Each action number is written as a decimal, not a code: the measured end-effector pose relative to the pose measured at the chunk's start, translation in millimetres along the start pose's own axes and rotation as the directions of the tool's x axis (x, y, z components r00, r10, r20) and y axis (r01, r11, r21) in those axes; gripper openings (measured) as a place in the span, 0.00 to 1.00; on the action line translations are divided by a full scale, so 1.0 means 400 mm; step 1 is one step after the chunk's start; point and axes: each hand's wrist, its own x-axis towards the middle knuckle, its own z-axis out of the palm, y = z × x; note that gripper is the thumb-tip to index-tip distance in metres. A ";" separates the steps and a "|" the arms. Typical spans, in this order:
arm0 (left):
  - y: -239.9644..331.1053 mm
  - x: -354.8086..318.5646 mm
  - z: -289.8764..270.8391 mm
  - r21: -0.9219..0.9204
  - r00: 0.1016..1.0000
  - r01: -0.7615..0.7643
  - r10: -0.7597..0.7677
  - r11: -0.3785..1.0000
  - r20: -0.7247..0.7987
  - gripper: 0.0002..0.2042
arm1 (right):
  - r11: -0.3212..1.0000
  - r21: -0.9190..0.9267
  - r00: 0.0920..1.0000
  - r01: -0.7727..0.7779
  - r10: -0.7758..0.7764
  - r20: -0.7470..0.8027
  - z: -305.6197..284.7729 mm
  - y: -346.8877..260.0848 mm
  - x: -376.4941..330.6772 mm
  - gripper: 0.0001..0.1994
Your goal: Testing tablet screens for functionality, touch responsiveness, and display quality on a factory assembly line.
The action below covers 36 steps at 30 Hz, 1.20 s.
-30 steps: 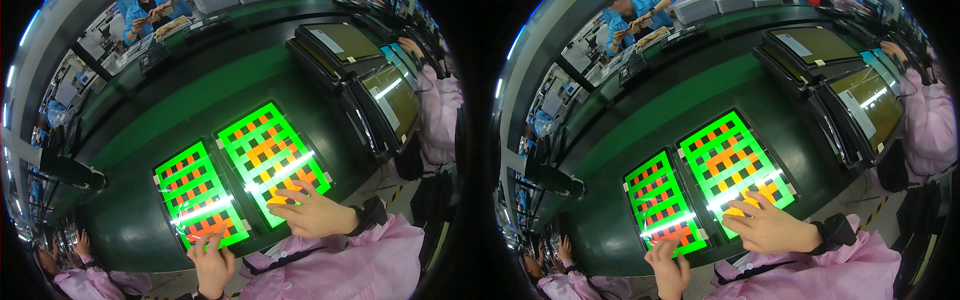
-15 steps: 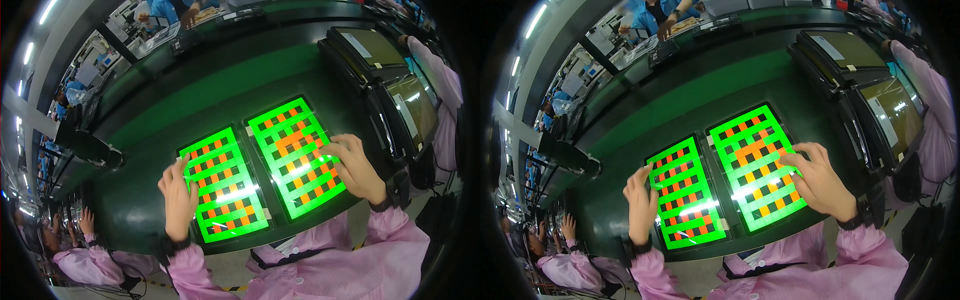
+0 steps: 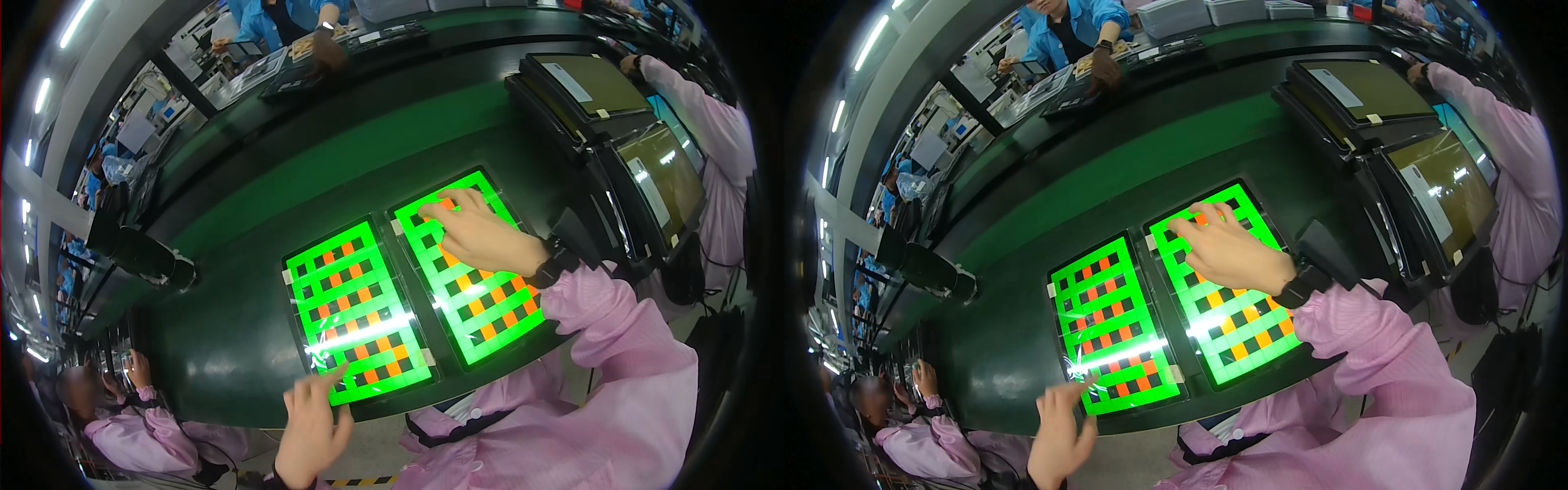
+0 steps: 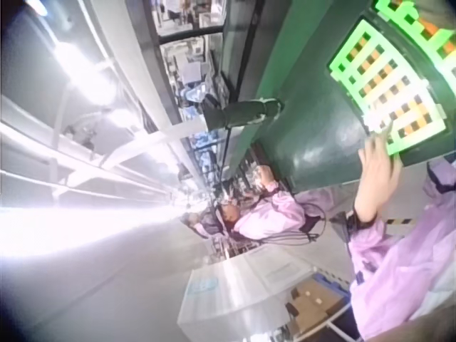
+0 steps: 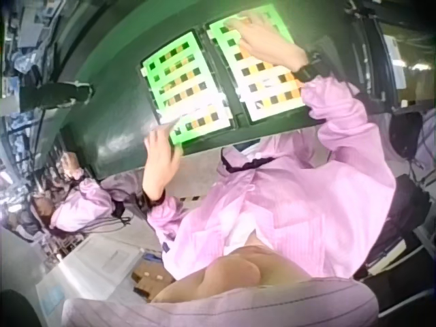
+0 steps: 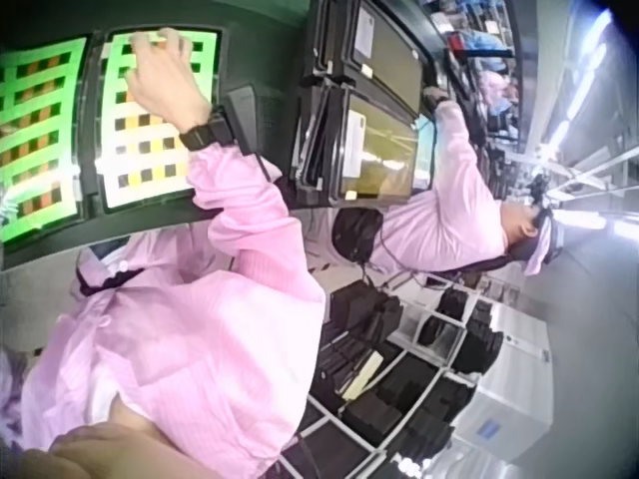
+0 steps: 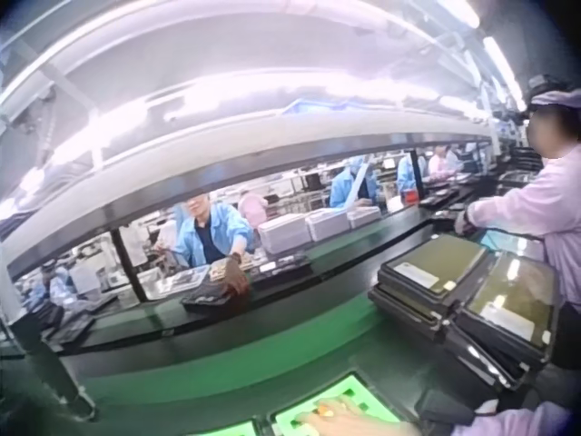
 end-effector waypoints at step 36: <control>0.047 0.180 0.028 0.138 0.982 -0.081 0.055 0.987 0.181 0.28 | 0.994 -0.033 0.980 -0.104 0.108 0.165 -0.152 -0.054 -0.249 0.20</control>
